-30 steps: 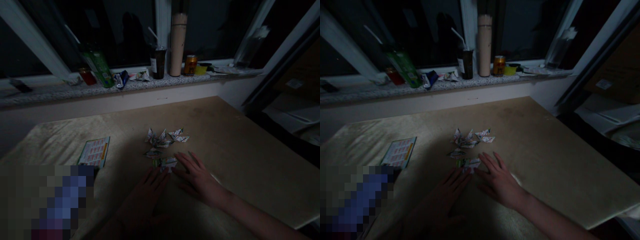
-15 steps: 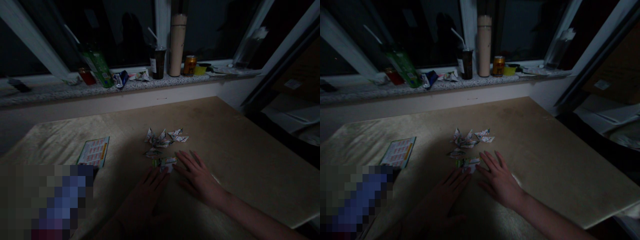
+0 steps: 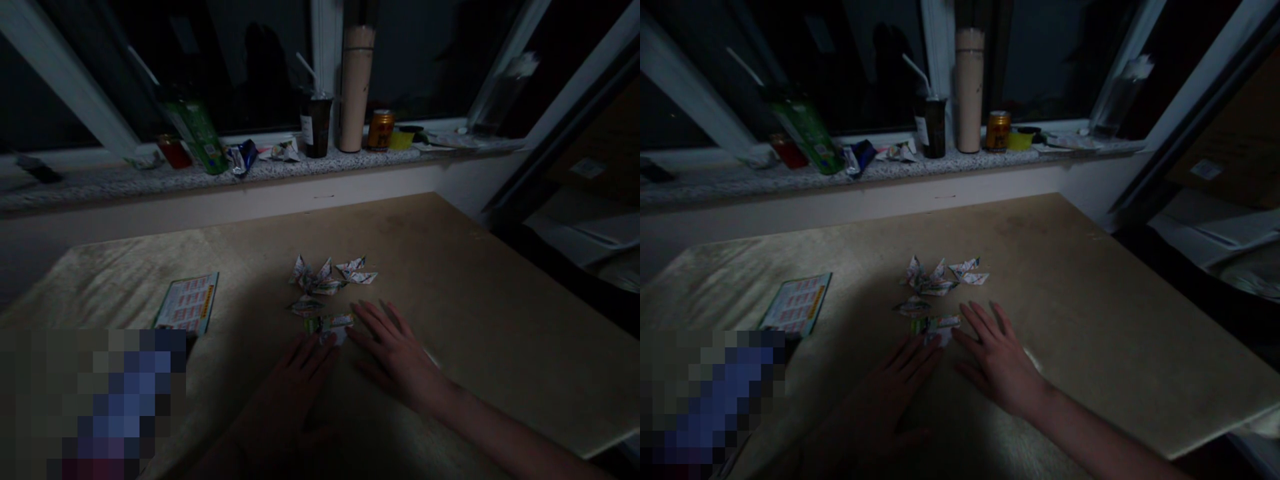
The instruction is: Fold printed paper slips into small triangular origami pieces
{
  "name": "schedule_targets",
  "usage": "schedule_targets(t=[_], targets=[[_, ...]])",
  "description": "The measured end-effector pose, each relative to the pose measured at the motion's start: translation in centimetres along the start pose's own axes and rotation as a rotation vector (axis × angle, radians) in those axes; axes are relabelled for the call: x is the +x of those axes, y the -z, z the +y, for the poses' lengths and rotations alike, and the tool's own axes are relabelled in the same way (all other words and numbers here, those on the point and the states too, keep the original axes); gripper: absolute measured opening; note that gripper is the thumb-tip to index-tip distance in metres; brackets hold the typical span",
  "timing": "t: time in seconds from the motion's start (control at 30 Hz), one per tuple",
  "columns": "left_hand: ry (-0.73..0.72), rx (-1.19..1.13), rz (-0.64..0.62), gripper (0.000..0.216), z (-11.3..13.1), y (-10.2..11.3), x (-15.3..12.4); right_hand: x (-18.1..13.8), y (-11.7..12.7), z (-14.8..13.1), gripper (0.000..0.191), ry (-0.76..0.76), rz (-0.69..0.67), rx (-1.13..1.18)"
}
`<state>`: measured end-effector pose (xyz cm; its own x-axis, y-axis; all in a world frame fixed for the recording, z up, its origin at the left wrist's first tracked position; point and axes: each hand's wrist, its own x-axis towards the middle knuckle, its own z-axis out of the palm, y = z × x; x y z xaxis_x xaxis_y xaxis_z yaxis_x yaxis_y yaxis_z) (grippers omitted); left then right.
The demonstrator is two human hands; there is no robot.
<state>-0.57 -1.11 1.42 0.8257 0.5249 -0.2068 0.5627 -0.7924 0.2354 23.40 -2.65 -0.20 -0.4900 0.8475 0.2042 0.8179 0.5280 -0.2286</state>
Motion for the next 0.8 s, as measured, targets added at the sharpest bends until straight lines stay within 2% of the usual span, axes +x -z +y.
schedule_targets(t=[0.6,0.8], targets=[[0.006,0.008,-0.011,0.084,-0.04,-0.04,-0.03,-0.02,-0.38,0.21,0.044,-0.04,0.004,-0.053],[0.015,0.018,-0.05,0.085,0.03,0.11,0.16,-0.08,-0.39,0.11,0.045,-0.051,0.028,-0.054]])
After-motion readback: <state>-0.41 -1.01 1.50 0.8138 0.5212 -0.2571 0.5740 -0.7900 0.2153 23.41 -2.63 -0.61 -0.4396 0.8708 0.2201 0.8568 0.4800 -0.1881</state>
